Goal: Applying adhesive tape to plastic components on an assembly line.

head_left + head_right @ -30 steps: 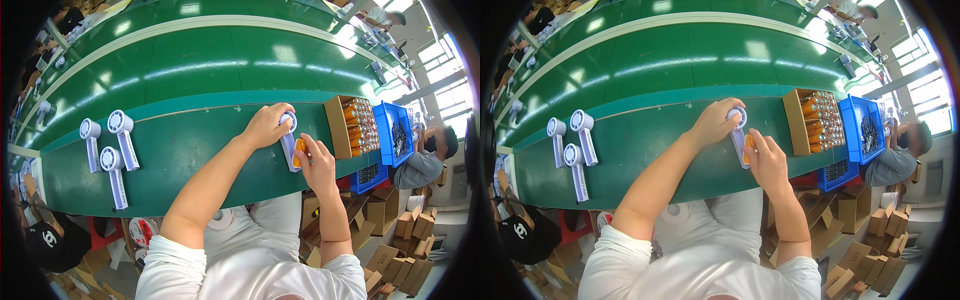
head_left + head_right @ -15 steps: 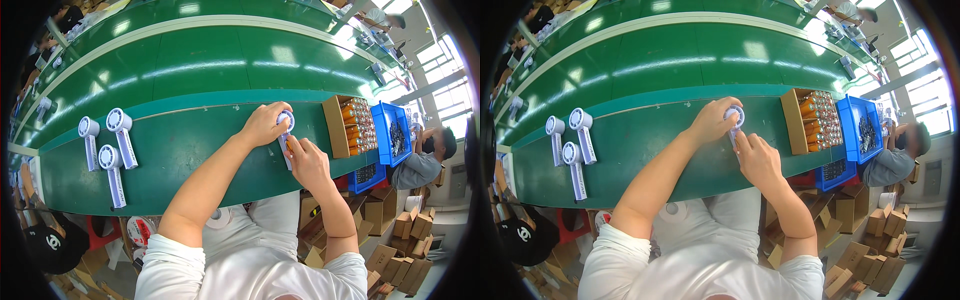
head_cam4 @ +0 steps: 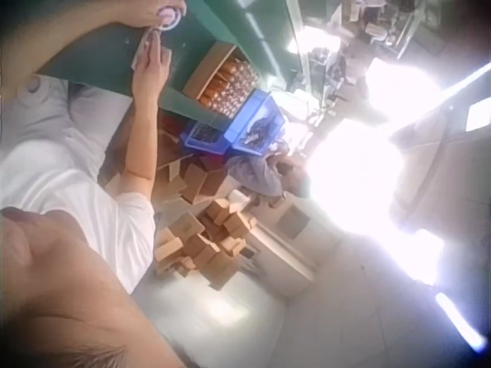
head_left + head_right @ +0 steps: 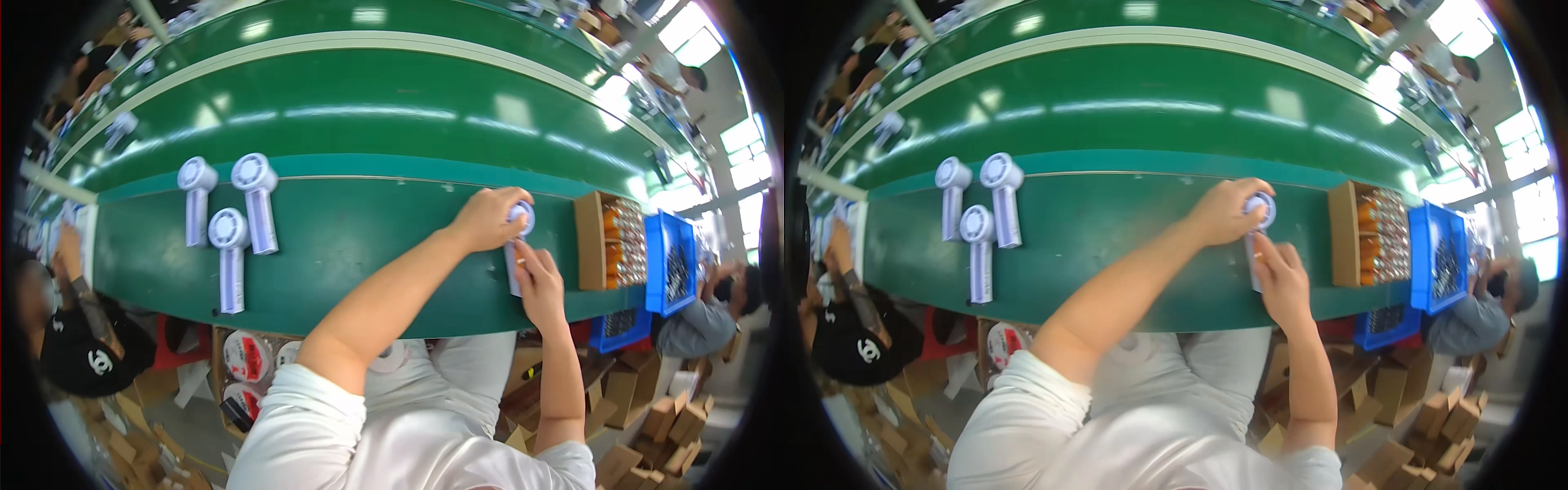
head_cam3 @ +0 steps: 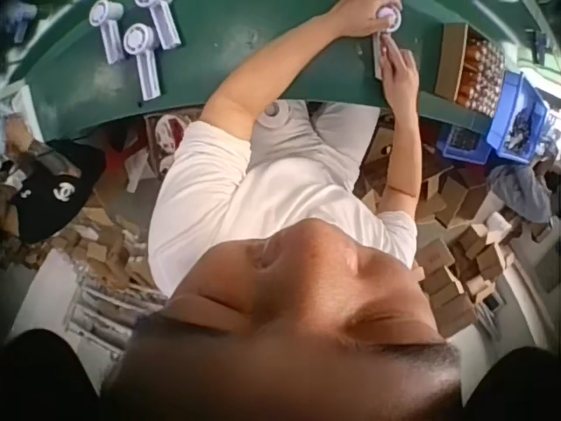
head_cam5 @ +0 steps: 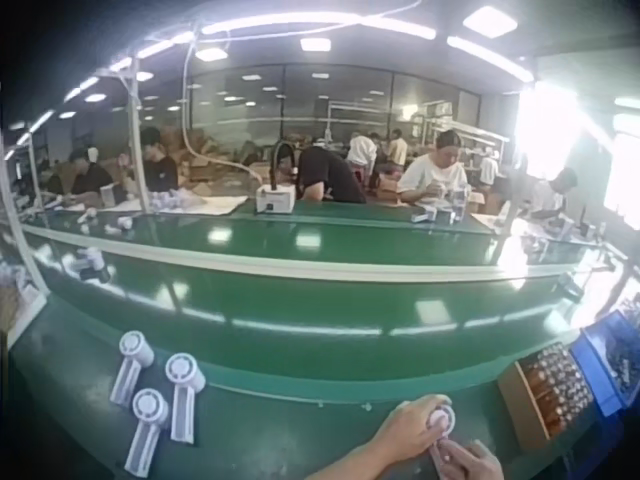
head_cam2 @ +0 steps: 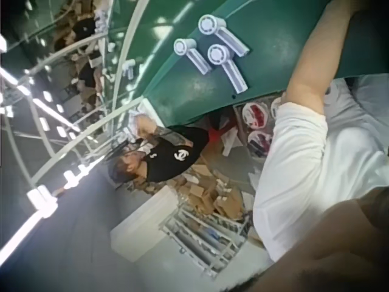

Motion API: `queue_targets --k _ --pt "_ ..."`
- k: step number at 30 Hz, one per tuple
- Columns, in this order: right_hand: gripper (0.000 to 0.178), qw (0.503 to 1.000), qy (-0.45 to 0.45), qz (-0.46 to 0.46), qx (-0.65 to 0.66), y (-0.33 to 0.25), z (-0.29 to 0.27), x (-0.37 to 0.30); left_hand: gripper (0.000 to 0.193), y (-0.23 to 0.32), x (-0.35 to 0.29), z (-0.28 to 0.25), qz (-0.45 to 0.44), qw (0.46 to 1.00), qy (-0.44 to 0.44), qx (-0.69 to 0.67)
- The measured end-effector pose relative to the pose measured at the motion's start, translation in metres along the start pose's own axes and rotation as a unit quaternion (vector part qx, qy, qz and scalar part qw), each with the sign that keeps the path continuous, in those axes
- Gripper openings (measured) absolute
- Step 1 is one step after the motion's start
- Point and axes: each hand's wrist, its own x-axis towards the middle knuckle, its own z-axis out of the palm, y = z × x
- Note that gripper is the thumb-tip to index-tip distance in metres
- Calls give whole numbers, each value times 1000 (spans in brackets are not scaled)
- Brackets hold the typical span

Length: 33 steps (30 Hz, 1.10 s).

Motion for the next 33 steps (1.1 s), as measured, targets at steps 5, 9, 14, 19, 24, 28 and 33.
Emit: queue_targets --k 5,9,14,19,24,28,33 --pt "29 998 49 -10 46 11 16 -14 29 4 -3 1 88 996 15 -8" --pt "24 993 -2 94 71 7 15 7 34 -1 -3 -3 118 991 67 14" --pt "38 977 90 124 147 46 22 60 44 0 3 0 26 962 269 -45" --pt "40 970 171 169 24 88 19 168 30 -8 2 3 -41 989 128 61" --pt "54 918 351 14 -182 -27 60 205 32 -29 -1 3 -1 978 164 128" --pt "41 974 -26 -204 97 -148 84 153 15 -16 4 13 -96 988 115 38" --pt "61 929 -120 -349 -19 -226 157 83 11 -4 0 -1 -78 992 84 45"
